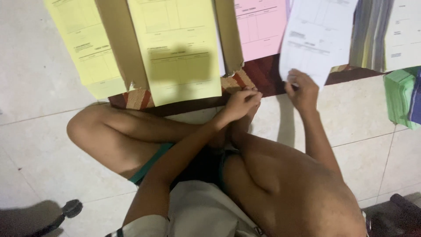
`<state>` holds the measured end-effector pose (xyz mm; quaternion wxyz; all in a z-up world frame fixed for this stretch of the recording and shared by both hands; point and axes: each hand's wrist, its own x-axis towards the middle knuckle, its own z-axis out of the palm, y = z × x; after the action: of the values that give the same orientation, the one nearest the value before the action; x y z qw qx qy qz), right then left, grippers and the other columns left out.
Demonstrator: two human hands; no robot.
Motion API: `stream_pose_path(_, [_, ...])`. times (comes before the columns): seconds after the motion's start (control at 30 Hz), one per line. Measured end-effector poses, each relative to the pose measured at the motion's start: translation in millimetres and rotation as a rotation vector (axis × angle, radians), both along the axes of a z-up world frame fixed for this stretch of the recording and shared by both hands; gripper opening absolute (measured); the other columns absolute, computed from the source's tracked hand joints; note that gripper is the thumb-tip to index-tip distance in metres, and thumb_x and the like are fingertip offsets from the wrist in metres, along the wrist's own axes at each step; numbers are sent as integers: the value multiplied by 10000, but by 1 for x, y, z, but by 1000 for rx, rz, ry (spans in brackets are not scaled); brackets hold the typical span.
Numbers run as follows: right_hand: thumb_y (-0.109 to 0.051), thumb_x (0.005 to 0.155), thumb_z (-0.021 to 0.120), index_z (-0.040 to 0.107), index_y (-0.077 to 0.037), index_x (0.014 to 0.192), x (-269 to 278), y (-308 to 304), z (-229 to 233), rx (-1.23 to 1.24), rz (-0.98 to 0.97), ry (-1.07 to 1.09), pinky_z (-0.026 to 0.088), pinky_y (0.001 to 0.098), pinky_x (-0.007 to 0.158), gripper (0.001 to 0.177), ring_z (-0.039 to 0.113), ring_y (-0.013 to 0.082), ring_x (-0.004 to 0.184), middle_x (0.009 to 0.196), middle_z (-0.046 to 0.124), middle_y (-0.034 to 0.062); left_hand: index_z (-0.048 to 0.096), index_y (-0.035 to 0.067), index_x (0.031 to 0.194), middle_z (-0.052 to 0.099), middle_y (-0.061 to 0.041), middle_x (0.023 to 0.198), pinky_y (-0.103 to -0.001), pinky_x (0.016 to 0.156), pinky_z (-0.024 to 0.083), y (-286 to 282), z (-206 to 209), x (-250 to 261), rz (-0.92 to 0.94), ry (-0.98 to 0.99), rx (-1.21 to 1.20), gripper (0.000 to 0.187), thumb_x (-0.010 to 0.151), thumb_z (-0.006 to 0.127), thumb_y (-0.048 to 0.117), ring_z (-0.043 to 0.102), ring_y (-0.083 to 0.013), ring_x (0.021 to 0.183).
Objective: The person sorts and organizes stacks of yellow, pink, and white paper documents into piles by hand, picking up individual sheets, flipping them, and placing them onto different stacks, frequently repositioning and aligning the papers within the stacks.
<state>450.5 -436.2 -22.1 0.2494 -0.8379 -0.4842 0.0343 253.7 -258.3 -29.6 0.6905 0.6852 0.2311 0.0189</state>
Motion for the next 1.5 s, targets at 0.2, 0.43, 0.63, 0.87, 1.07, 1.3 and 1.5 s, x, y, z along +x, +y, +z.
stream_pose_path(0.2, [-12, 880, 824, 735, -8, 913, -25, 10, 12, -10, -35, 27, 579, 434, 940, 95, 732, 354, 1121, 1079, 778, 155, 517, -60, 1460, 611, -314, 1370, -476, 1020, 555, -21, -4, 88, 125, 327, -691, 722, 990, 632, 477, 637, -432, 1229])
stream_pose_path(0.43, [-168, 881, 885, 764, -63, 1066, -27, 11, 23, 49, -126, 181, 556, 462, 1014, 245, 675, 360, 1216, 1166, 747, 144, 624, -73, 1334, 645, -316, 1246, -409, 717, 633, -13, -5, 105, 187, 397, -524, 568, 998, 629, 386, 739, -403, 911])
stream_pose_path(0.63, [-149, 951, 853, 769, -34, 1082, -29, 22, 29, 94, -224, 198, 562, 479, 983, 193, 690, 370, 1171, 1116, 756, 163, 641, 56, 1384, 577, -275, 1433, -359, 648, 639, -23, -71, 112, 126, 428, -518, 595, 994, 656, 505, 757, -331, 974])
stream_pose_path(0.87, [-100, 969, 820, 770, -50, 1085, -39, 41, 38, 150, -314, 238, 568, 438, 962, 135, 710, 316, 1137, 1087, 765, 103, 742, 127, 1261, 644, -238, 1293, -285, 585, 602, -14, -42, 106, 293, 443, -561, 482, 909, 805, 450, 759, -326, 937])
stream_pose_path(1.07, [-89, 977, 807, 748, -33, 1143, -41, 48, 39, 151, -314, 264, 563, 511, 920, 185, 698, 392, 1118, 1094, 744, 157, 714, 32, 1270, 605, -267, 1225, -434, 948, 555, -23, -46, 108, 343, 337, -699, 508, 922, 813, 388, 628, -341, 1160])
stream_pose_path(1.3, [-130, 952, 838, 749, -45, 1142, -43, 51, 35, 124, -326, 253, 562, 486, 941, 226, 703, 362, 1124, 1114, 750, 132, 713, 24, 1261, 599, -197, 1118, -399, 971, 556, -17, -28, 107, 373, 341, -772, 538, 873, 865, 365, 635, -251, 1051])
stream_pose_path(1.5, [-138, 959, 836, 734, -2, 1145, -45, 56, 36, 115, -309, 249, 556, 506, 929, 252, 703, 402, 1104, 1106, 750, 177, 741, 11, 1200, 617, -170, 1072, -382, 881, 604, -24, -52, 105, 404, 281, -792, 527, 852, 897, 374, 656, -219, 936])
